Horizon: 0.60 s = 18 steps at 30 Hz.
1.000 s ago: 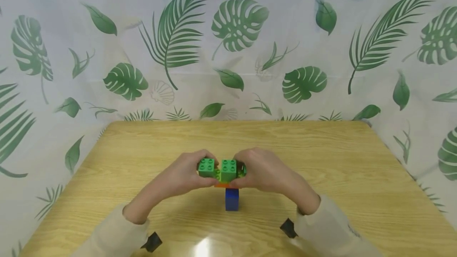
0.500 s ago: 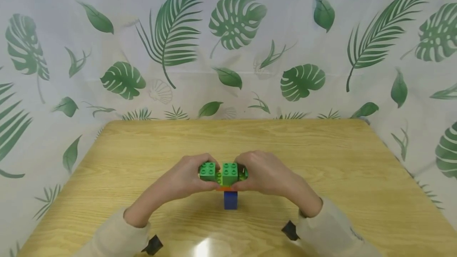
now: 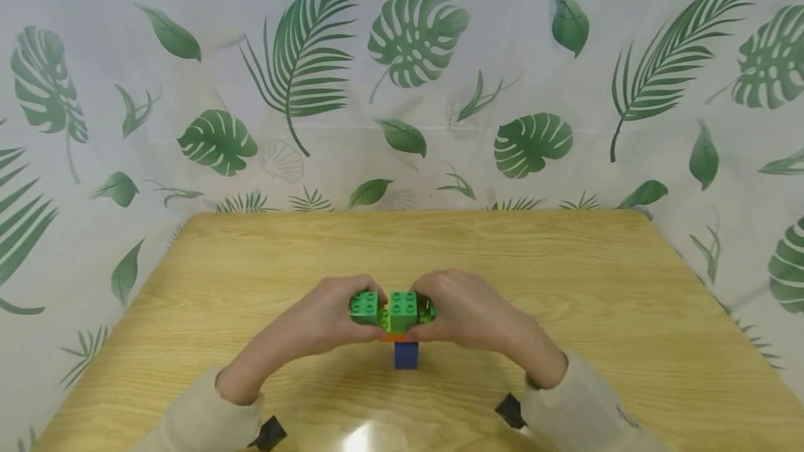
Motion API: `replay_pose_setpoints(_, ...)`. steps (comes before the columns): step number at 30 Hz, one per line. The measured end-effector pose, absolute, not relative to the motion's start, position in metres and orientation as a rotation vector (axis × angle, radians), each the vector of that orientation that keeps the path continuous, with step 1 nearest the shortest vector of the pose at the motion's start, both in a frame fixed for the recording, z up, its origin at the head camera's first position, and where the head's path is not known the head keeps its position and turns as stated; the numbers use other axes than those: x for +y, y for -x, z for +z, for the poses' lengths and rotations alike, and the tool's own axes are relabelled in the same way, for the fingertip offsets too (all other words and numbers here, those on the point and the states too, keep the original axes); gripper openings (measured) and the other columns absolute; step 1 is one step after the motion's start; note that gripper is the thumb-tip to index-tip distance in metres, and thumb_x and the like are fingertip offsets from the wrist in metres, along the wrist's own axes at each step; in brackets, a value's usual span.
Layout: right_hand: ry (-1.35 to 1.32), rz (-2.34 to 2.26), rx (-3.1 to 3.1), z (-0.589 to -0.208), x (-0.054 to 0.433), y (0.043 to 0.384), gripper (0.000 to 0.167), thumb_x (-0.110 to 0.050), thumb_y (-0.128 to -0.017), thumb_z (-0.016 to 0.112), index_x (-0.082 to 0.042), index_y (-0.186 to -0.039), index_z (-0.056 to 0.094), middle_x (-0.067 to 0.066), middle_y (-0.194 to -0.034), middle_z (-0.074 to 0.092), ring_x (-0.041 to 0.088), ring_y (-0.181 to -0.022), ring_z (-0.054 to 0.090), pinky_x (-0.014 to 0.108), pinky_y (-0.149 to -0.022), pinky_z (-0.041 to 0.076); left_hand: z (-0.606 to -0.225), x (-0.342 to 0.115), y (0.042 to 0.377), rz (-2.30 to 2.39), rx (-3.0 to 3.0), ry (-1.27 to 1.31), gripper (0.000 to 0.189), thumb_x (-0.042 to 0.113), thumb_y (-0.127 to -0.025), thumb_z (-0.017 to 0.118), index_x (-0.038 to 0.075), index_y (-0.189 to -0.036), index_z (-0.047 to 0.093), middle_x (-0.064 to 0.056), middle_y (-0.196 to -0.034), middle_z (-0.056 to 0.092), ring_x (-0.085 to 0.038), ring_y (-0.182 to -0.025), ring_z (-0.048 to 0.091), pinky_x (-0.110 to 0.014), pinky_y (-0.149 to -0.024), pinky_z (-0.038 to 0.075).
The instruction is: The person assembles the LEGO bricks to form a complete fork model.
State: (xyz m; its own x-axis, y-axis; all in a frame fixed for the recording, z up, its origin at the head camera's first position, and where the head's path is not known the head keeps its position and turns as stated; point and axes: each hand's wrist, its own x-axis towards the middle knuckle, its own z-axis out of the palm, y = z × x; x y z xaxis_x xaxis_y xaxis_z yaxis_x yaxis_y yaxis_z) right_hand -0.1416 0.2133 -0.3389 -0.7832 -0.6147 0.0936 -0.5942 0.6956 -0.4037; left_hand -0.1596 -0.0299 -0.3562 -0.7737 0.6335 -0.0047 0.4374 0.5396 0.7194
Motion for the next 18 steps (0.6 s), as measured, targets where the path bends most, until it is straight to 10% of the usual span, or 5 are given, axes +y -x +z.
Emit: replay_pose_setpoints(18,0.997,-0.638,2.88,-0.3408,0.212,0.138,0.028,-0.025,-0.081,0.091,-0.013,-0.095,0.07,-0.013,-0.083,0.06,0.001,-0.068,0.049,0.023,-0.06,0.045,-0.3526,-0.0228,0.1578,0.989,2.573,-0.92,0.033,0.019,-0.081,0.091,0.007,-0.107,0.074,-0.002,-0.101,0.071,-0.009,-0.084,0.061,-0.024,-0.073,0.053)
